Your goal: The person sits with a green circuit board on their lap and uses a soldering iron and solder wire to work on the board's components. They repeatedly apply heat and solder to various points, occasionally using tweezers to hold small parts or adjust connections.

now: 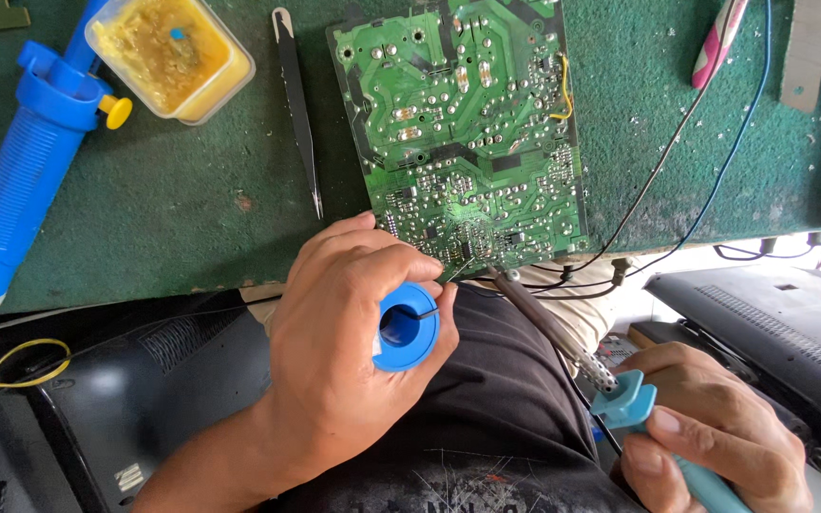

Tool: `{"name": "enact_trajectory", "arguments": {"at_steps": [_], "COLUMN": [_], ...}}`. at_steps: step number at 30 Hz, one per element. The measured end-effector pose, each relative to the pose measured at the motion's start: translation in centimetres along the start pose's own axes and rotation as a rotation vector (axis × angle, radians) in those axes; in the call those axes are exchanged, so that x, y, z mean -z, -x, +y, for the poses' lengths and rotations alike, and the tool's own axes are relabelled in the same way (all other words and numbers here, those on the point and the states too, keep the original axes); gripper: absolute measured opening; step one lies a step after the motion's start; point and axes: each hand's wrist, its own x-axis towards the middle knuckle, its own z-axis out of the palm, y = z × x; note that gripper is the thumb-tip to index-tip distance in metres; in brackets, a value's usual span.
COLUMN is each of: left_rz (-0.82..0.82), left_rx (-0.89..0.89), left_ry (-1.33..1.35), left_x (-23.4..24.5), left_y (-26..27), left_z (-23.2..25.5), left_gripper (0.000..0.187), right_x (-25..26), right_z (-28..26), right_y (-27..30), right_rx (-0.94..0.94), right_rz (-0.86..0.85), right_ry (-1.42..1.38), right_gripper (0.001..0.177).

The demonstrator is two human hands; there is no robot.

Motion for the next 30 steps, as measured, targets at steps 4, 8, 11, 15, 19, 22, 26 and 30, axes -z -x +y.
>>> {"name": "enact_trajectory", "arguments": {"at_steps": [4,8,11,15,19,22,26,30], "left_rz": [0.001,0.003,0.006,0.009,0.013,0.013,0.013,0.015], "left_rx": [0.001,0.017,0.008,0.000,-0.008,-0.009,-0.014,-0.010], "left_ry": [0.000,-0.005,0.010,0.002,-0.005,-0.013,-0.025,-0.028], "left_x": [0.0,-0.2,0.0,0.0,-0.1,-0.1,-0.1,-0.2], "left_y": [0.1,0.1,0.0,0.0,-0.1,-0.1,-0.1,-0.1], "left_z": [0.0,-0.1,-0.1,-0.1,-0.1,-0.1,-0.1,0.0], "left_gripper": [0.036,0.034,0.035,0.036,0.036,0.035,0.034,0.034], "right_x": [-0.4,-0.2,-0.4,-0.3,-0.2,-0.3,-0.3,-0.3], "right_z": [-0.1,-0.3,-0.9,-0.8,-0.8,-0.9,-1.4,-1.7], "right_y": [-0.4,-0.7,-0.9,-1.0,-0.9,-1.0,-1.2,-1.6], "right_rx": [0.014,0.008,-0.016,0.000,-0.022,-0.019,-0.033,-0.037], "right_rz": [-0.004,-0.021,-0.015,-0.036,-0.031,-0.032,-0.026,-0.037], "right_ry": [-0.004,-0.006,0.015,0.015,0.016,0.026,0.046,0.043], "right_gripper": [0.028,0.029,0.027,0.027,0.028,0.028,0.027,0.027]}}
